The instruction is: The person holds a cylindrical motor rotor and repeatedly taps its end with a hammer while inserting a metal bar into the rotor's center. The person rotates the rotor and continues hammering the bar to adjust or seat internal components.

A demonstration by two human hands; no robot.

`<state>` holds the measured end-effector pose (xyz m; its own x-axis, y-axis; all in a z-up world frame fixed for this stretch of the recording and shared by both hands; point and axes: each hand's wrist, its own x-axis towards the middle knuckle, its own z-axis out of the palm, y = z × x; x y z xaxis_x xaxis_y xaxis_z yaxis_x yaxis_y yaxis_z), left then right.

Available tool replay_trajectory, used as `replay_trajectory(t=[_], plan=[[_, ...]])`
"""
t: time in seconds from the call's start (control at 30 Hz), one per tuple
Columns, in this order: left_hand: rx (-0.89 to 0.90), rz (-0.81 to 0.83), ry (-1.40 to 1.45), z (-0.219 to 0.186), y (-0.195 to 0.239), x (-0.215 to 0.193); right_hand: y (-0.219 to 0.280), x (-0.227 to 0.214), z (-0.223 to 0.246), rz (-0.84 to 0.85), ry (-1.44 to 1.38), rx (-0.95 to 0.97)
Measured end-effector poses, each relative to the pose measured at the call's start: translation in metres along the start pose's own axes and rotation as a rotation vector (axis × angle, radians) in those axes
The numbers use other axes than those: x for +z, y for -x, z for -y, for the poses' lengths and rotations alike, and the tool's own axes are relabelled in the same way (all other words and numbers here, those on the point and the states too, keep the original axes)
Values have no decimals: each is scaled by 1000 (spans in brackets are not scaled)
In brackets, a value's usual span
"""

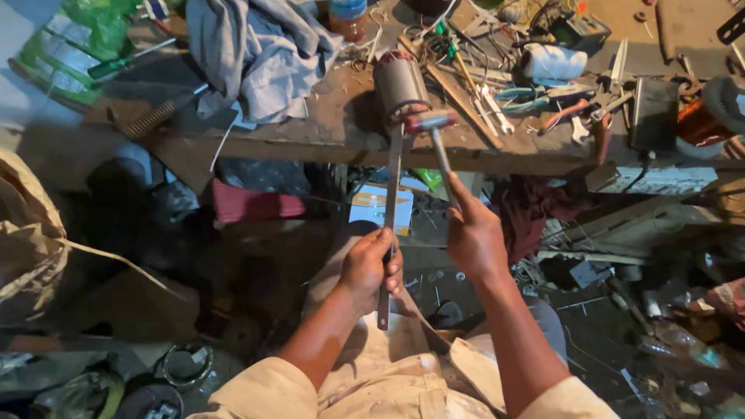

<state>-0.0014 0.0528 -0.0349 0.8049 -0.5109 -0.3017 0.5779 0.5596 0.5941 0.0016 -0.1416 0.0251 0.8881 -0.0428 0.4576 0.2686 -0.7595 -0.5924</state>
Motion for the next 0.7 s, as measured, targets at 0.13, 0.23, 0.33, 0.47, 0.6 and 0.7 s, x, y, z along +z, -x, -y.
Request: replay_trajectory(t=[0.13, 0.23, 0.33, 0.47, 0.6, 0.7], plan=[[-21, -6, -37, 7, -12, 14, 15, -14, -14, -52, -222, 200], [-33, -6, -23, 10, -26, 18, 26, -23, -20, -108, -229, 126], [-5, -19, -14, 8, -40, 18, 32, -27, -21, -104, -223, 326], [12, -61, 20, 7, -48, 20, 36, -29, -21, -114, -275, 360], [47, -95, 44, 15, -55, 29, 39, -29, -22, -107, -280, 354], [89, -130, 62, 21, -64, 43, 38, -30, -22, -109, -281, 372]])
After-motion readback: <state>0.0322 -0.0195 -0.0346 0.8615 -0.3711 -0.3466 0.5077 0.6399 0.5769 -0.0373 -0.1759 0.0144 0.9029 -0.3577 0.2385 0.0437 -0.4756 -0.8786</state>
